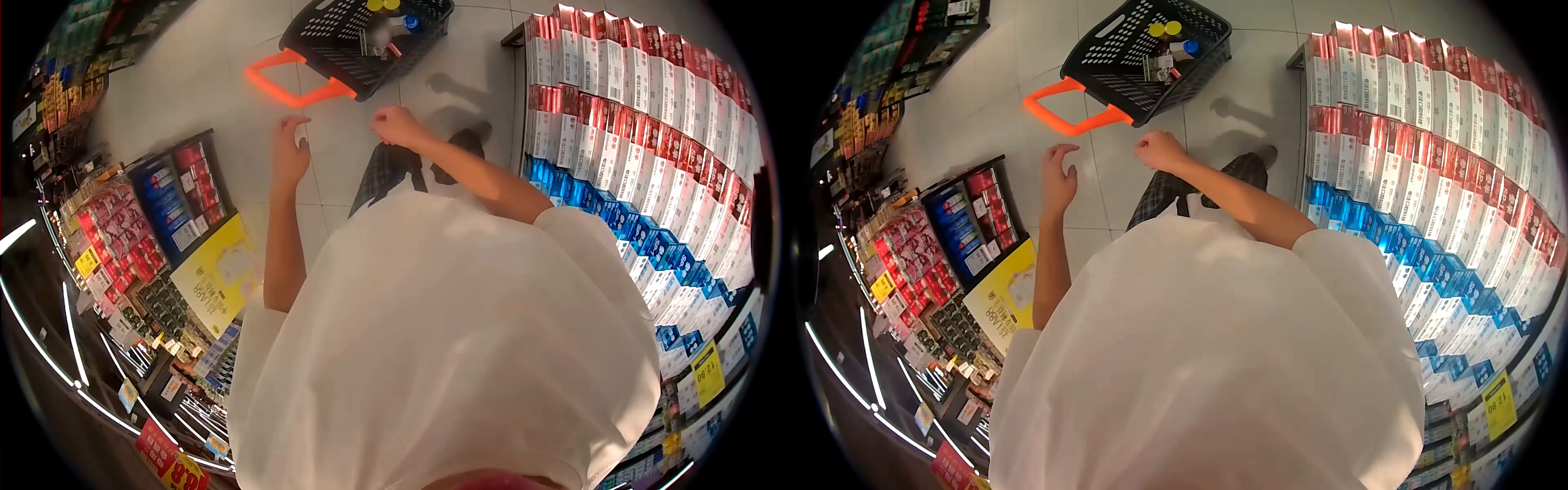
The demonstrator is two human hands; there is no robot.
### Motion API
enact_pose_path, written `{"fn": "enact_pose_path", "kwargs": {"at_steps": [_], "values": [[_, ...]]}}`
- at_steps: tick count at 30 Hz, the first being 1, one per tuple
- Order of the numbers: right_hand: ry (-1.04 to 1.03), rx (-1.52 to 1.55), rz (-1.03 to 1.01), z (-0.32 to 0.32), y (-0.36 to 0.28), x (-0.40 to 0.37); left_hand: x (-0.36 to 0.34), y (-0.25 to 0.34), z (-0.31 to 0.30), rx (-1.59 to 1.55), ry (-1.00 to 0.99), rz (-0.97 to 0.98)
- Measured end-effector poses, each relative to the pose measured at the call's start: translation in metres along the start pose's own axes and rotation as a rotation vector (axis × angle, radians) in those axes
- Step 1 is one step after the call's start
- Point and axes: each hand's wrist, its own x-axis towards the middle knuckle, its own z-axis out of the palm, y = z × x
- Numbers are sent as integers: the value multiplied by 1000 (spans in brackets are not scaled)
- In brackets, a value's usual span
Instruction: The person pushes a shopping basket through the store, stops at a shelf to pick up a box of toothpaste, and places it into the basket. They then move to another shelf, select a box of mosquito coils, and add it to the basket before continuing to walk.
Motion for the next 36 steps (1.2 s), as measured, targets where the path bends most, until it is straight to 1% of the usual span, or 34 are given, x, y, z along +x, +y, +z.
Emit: {"fn": "enact_pose_path", "kwargs": {"at_steps": [3, 5, 6, 8, 11, 12, 14, 15, 17, 18, 21, 22, 25, 27, 29, 31, 32, 36], "values": [[-12, -245, -264, 49, -13, 24, 18, -50, -17, 200, -4, 42], [65, -369, -365, 90, -11, 48, 37, -87, -26, 395, -11, 54], [106, -431, -418, 110, -13, 61, 48, -106, -28, 403, -55, 45], [150, -507, -432, 143, -27, 75, 69, -143, -29, 412, -156, 40], [264, -609, -414, 177, -51, 99, 98, -201, -17, 347, -117, 157], [303, -631, -397, 189, -56, 105, 104, -206, -19, 407, -76, 197], [444, -603, -438, 201, -78, 116, 121, -199, -27, 530, 25, 266], [515, -592, -462, 206, -86, 123, 130, -202, -25, 521, 0, 319], [617, -658, -401, 212, -87, 142, 146, -204, -16, 502, -58, 419], [668, -691, -373, 212, -85, 155, 154, -205, -8, 485, -2, 535], [630, -718, -245, 217, -60, 189, 177, -195, 5, 517, -423, 386], [607, -763, -202, 213, -56, 193, 177, -197, 8, 474, -323, 512], [521, -896, -118, 201, -58, 190, 168, -185, 9, 495, -433, 418], [467, -981, -103, 190, -66, 171, 155, -188, 21, 437, -379, 393], [399, -1080, -90, 173, -59, 168, 146, -180, 24, 341, -323, 386], [340, -1153, -54, 159, -60, 161, 140, -159, 13, 207, -279, 397], [318, -1181, -35, 148, -68, 159, 143, -149, 4, 198, -313, 433], [295, -1327, -19, 112, -73, 173, 167, -143, 24, 198, -360, 421]]}}
